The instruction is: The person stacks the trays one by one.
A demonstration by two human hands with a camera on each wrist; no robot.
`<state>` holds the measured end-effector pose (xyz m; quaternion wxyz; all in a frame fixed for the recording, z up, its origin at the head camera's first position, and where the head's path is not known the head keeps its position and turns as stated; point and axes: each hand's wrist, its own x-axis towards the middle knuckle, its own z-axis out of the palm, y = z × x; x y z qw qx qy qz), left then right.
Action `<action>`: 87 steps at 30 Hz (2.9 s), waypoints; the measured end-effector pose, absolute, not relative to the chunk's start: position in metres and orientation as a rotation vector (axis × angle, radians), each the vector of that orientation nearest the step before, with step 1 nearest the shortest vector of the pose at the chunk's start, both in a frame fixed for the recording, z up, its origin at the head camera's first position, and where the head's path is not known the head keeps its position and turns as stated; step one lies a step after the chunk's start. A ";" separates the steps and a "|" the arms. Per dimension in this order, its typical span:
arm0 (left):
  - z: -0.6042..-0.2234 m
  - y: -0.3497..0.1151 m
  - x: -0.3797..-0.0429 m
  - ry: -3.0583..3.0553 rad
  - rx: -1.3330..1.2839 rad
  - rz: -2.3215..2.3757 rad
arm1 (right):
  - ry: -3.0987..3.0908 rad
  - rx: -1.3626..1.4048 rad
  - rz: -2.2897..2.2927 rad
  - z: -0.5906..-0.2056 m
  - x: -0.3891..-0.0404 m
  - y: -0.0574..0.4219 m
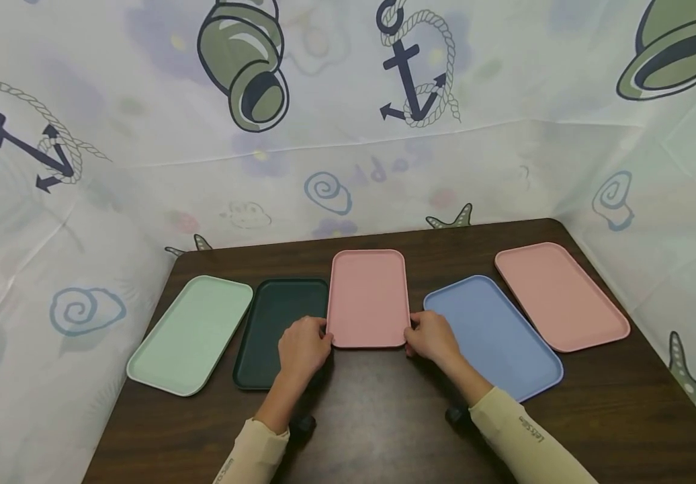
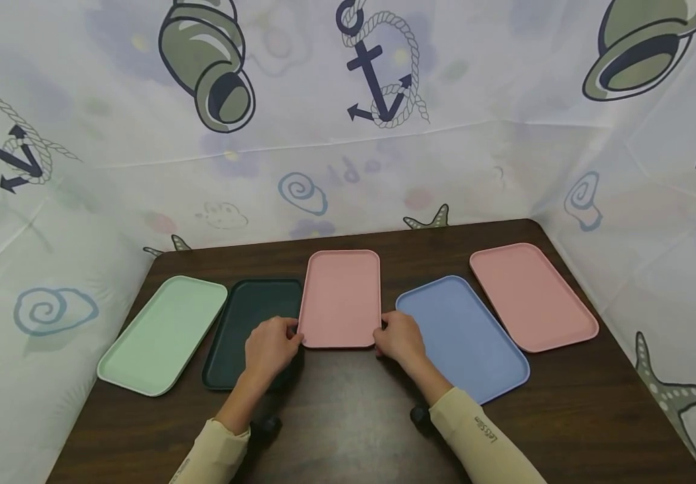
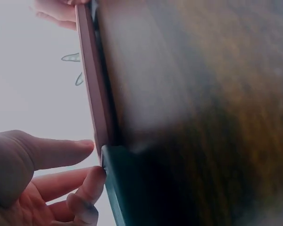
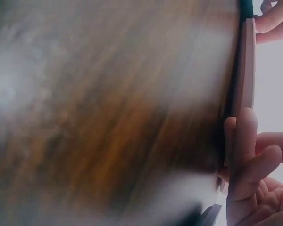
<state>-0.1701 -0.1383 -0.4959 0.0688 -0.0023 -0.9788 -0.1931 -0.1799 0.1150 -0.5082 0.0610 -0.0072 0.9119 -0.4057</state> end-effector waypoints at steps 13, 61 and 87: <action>-0.492 -0.135 -0.170 -2.958 0.044 -0.680 | 2.447 0.120 -1.566 -0.505 -0.179 0.122; -0.491 -0.123 -0.164 -2.995 -0.019 -0.838 | 2.627 0.029 -1.305 -0.506 -0.190 0.130; -0.477 -0.080 -0.080 -2.922 -0.273 -0.883 | 2.615 0.019 -1.436 -0.476 -0.114 0.195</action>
